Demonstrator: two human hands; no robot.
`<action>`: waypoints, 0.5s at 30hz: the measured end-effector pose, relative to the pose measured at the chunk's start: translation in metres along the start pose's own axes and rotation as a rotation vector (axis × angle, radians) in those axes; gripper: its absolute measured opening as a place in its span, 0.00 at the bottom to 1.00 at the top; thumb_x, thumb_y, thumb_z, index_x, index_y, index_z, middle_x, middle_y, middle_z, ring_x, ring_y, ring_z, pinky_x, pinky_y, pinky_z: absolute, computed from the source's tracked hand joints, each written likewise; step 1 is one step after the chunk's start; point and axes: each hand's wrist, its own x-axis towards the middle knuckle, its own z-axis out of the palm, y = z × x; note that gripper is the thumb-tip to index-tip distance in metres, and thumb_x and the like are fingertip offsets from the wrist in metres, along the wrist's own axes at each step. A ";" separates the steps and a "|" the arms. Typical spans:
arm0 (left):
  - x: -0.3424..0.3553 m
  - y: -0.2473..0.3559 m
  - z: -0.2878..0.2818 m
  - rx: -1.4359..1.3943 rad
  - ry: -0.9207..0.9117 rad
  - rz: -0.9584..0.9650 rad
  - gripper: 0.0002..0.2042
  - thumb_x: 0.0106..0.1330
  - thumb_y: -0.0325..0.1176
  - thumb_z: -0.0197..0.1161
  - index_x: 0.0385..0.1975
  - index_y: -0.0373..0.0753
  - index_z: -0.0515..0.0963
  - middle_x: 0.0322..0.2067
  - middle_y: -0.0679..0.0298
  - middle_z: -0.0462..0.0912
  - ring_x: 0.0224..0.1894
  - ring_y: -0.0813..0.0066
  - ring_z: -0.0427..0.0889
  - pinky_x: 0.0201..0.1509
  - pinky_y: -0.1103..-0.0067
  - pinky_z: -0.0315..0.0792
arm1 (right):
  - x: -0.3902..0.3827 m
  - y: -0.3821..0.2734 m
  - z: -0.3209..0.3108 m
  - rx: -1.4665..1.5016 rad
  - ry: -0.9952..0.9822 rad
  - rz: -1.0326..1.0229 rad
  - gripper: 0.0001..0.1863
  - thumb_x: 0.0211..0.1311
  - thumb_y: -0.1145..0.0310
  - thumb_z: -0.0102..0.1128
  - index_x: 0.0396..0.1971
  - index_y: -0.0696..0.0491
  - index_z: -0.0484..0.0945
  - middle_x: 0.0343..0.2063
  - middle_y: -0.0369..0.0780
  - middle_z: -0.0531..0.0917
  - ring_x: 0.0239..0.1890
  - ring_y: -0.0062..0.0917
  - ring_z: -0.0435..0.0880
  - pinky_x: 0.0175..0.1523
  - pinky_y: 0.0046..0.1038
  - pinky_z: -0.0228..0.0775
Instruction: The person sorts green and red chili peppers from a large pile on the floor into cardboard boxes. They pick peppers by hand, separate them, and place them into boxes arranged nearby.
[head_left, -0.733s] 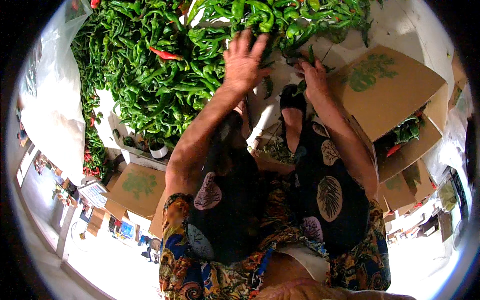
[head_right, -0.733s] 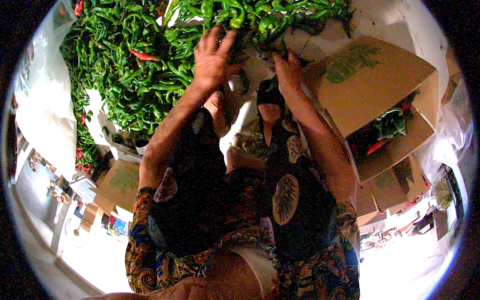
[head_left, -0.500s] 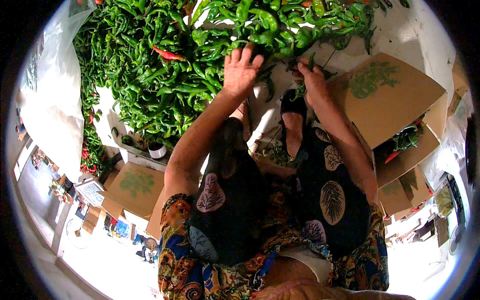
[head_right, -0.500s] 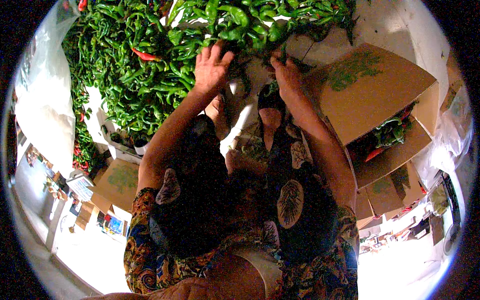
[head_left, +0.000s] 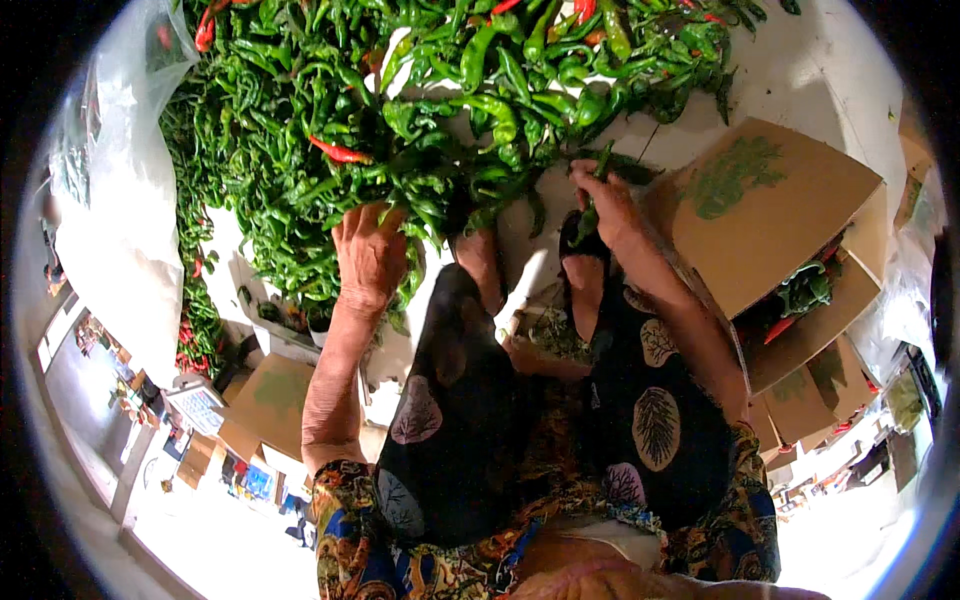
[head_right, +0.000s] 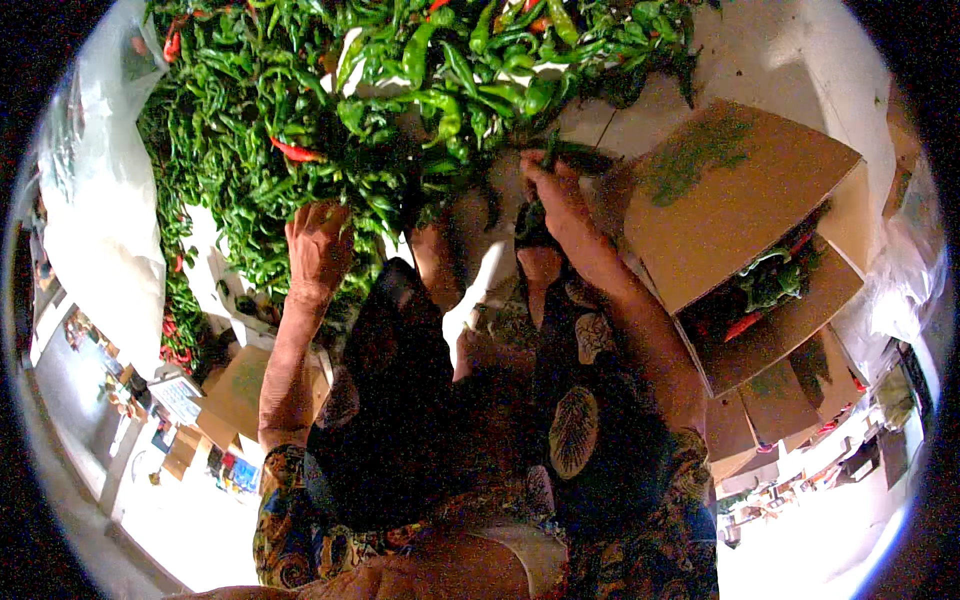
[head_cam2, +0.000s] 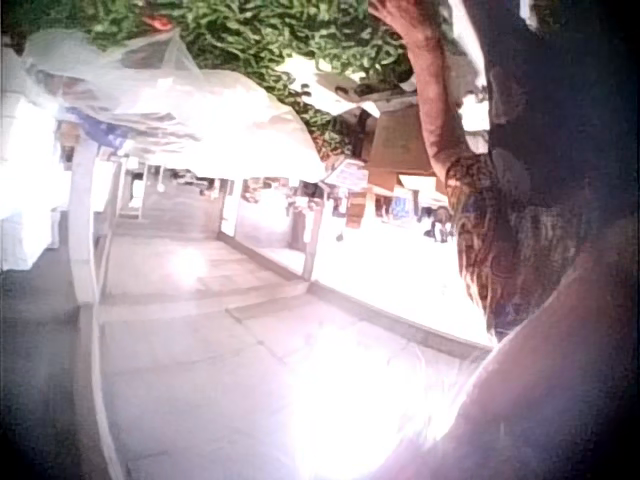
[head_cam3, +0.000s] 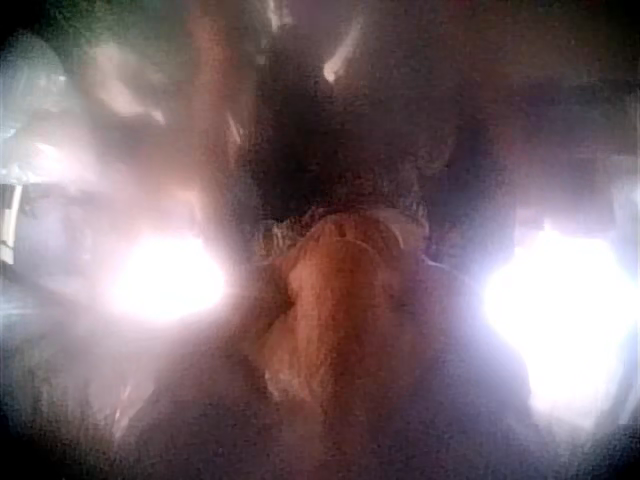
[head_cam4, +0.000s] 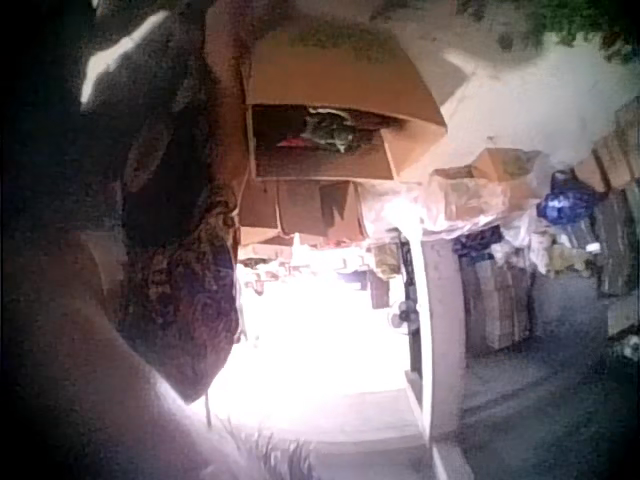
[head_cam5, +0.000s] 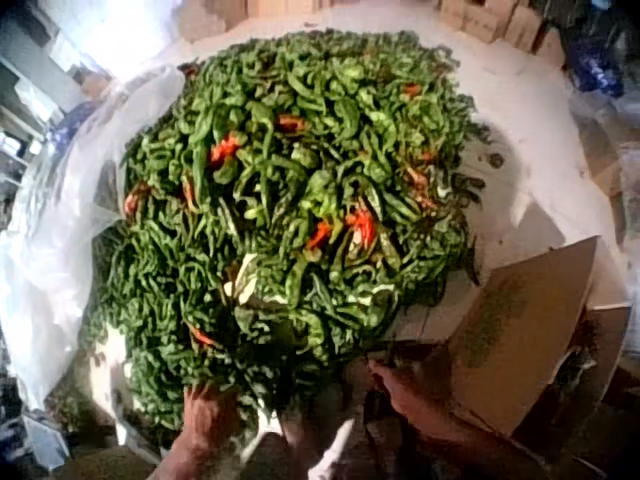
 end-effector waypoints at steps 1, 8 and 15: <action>0.014 0.008 -0.009 -0.145 0.089 0.081 0.14 0.51 0.26 0.62 0.40 0.44 0.78 0.43 0.59 0.76 0.48 0.57 0.72 0.50 0.66 0.67 | -0.002 -0.001 0.004 -0.018 0.003 0.012 0.10 0.57 0.68 0.61 0.39 0.52 0.78 0.27 0.33 0.77 0.22 0.19 0.69 0.27 0.24 0.62; 0.195 0.058 0.003 -0.025 0.446 0.306 0.30 0.48 0.26 0.63 0.55 0.53 0.68 0.53 0.58 0.67 0.48 0.54 0.71 0.51 0.67 0.70 | -0.001 -0.012 0.024 -0.062 -0.072 0.007 0.10 0.52 0.64 0.66 0.33 0.50 0.80 0.24 0.30 0.76 0.22 0.17 0.71 0.24 0.23 0.61; 0.205 0.110 0.037 -0.083 0.421 0.284 0.13 0.52 0.31 0.56 0.39 0.50 0.74 0.35 0.59 0.71 0.38 0.61 0.74 0.37 0.69 0.74 | -0.005 -0.015 -0.003 0.048 0.010 0.067 0.10 0.52 0.69 0.65 0.35 0.52 0.79 0.27 0.33 0.79 0.22 0.18 0.71 0.25 0.23 0.61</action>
